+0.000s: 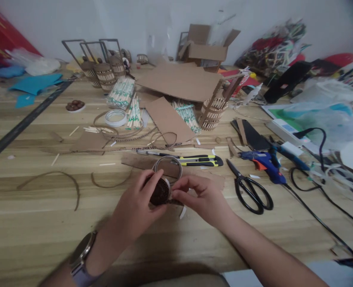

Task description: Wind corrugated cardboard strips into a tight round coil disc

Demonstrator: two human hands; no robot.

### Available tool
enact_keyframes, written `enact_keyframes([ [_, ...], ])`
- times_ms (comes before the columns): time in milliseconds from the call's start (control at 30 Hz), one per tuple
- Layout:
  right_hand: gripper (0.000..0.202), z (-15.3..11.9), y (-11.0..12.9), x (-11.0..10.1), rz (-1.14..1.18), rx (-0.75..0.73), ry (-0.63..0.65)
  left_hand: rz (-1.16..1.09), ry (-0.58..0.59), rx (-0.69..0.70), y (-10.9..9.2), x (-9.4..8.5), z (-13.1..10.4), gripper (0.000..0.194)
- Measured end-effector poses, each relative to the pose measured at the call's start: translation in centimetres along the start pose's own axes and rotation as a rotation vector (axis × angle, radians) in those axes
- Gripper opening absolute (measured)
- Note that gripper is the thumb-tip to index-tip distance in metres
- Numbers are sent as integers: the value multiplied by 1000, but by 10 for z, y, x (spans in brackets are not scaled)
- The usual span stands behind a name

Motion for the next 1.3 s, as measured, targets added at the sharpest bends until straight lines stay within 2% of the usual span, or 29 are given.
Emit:
enact_keyframes([
  [133, 10, -4, -4, 5, -58, 26, -45, 41, -39, -1, -1, -1, 0, 61],
  [400, 11, -10, 7, 3, -247, -146, -168, 81, -63, 2, -4, 0, -1, 64],
  [833, 13, -10, 8, 3, -305, -145, -176, 93, -73, 16, -6, -1, -2, 64],
  [1300, 13, -13, 13, 7, -362, -277, -187, 92, -74, 36, -10, 0, -2, 61],
])
Point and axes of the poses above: each hand's wrist, its own z-axis towards the middle knuckle, its own x-axis out of the palm, y = z × x, the point moved 8 cm from there along z, towards the middle knuckle, and after that the axes turned 1 degree about -y, right-handed, at the moved point
